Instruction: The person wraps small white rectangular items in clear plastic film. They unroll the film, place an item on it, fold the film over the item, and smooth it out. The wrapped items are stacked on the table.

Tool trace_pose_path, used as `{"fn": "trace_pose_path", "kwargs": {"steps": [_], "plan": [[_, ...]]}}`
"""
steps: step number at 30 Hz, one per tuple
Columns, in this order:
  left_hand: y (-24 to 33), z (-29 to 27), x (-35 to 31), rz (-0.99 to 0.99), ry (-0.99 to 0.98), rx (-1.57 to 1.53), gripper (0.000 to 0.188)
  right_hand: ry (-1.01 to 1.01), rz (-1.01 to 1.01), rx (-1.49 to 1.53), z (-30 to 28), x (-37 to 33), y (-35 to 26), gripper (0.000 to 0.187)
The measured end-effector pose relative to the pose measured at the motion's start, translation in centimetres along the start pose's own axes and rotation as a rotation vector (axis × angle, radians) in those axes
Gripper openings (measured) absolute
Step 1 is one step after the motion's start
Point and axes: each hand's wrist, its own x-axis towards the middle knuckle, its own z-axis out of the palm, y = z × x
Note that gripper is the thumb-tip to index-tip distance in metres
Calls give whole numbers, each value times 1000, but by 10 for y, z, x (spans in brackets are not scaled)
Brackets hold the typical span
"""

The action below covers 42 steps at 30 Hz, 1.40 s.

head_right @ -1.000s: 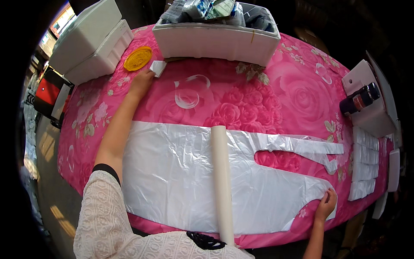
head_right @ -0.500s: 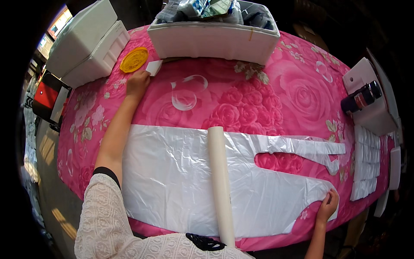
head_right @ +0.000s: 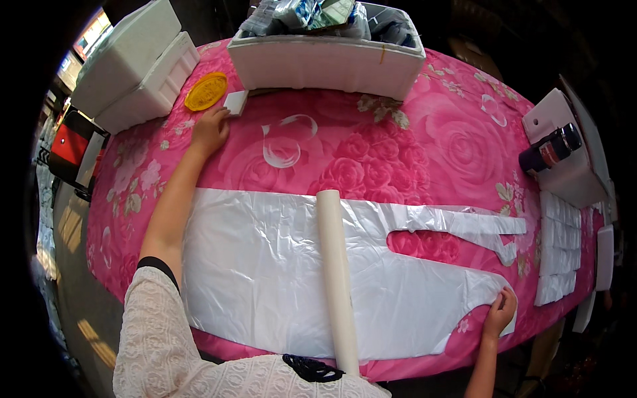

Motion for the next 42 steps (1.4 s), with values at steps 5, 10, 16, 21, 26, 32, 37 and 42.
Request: {"fn": "trace_pose_path", "kwargs": {"steps": [5, 10, 16, 21, 26, 32, 37, 42], "plan": [[17, -32, -18, -7, -146, -61, 29, 32, -48, -35, -1, 0, -1, 11], [76, -62, -56, 29, -180, -192, 32, 84, -133, -105, 1, 1, 2, 12], [237, -113, -136, 97, -354, -618, 40, 113, -181, -80, -1, 8, -3, 12], [332, -139, -191, 104, -451, -731, 67, 53, -227, -242, -15, 10, -29, 19], [369, -142, -204, 127, -497, -658, 76, -238, -348, 361, -7, -49, -159, 39], [387, -146, -206, 197, -545, -600, 66, -436, -595, 178, 33, -79, -193, 59], [398, -154, -220, 217, -533, -599, 60, -345, -369, -10, 30, -33, -106, 54], [407, -154, -223, 221, -514, -581, 57, -154, -66, -193, 12, 1, 12, 43]]}}
